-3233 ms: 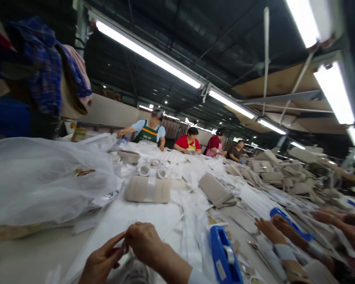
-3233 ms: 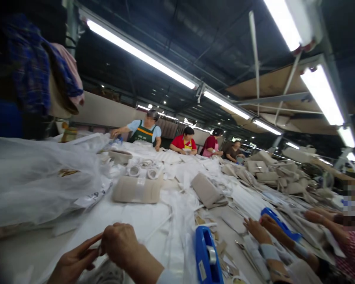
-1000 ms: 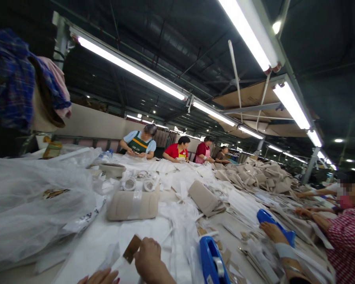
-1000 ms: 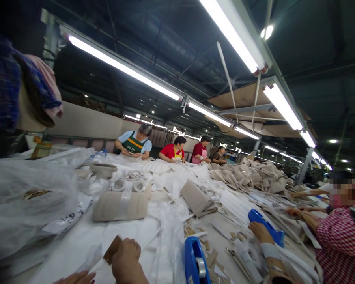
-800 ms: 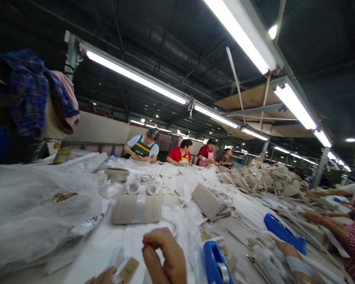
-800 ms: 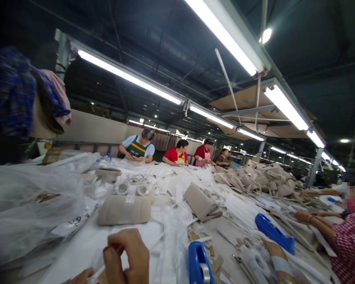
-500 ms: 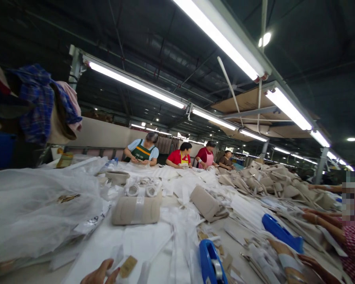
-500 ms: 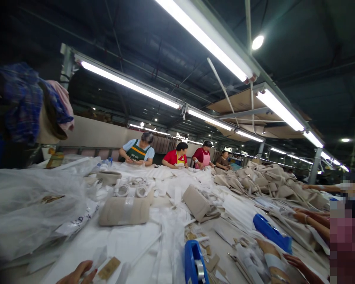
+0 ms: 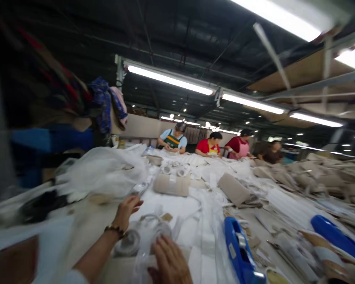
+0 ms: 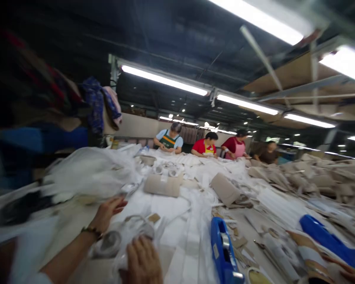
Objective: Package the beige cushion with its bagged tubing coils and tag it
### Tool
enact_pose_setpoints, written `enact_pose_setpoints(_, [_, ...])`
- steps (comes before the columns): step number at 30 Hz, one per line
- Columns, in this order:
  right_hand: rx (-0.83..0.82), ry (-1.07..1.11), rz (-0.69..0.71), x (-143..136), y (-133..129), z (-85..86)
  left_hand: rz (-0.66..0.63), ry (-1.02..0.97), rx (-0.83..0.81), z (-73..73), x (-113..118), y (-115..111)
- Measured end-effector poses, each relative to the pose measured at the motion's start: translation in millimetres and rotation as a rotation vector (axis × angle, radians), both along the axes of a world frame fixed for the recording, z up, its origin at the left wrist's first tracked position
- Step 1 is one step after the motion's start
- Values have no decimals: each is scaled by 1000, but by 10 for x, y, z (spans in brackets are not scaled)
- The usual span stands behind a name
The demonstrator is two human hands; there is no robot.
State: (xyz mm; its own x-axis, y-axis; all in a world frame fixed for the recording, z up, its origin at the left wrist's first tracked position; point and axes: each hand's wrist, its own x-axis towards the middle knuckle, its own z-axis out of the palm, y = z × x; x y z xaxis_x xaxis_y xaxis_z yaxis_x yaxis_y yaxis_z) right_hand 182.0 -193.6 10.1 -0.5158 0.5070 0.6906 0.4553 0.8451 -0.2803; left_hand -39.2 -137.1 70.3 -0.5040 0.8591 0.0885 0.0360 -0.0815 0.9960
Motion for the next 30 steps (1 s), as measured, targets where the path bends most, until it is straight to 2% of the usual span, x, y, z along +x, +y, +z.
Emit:
enact_pose_setpoints(2, [188, -111, -112, 24, -79, -321, 4, 138, -50, -109, -168, -261])
enact_pose_setpoints(4, [301, -219, -156, 111, -107, -537, 1, 241, -110, -259, -289, -583])
enact_pose_setpoints(7, [412, -294, -124, 215, -64, -650, -70, 336, -203, -455, -290, -1053])
enact_pose_setpoints(10, [443, -277, -108, 241, -3, -650, -151, 381, -270, -603, -193, -1308])
enact_pose_setpoints(12, [418, -267, -84, 253, 36, -653, -178, 388, -290, -667, -163, -1336])
enact_pose_setpoints(17, [203, -167, 9, 365, 157, -644, -254, 308, -321, -725, -215, -1222])
enact_pose_setpoints(21, [216, -145, 86, 345, 259, -551, -257, 229, -341, -753, -240, -1189])
enact_pose_setpoints(24, [272, -150, 133, 176, 332, -486, -203, 257, -363, -748, -226, -1163])
enact_pose_setpoints(27, [325, -240, 188, -93, 406, -421, -104, 372, -402, -706, -206, -1072])
enact_pose_setpoints(30, [295, -271, 120, -398, 465, -346, -32, 483, -467, -655, -189, -938])
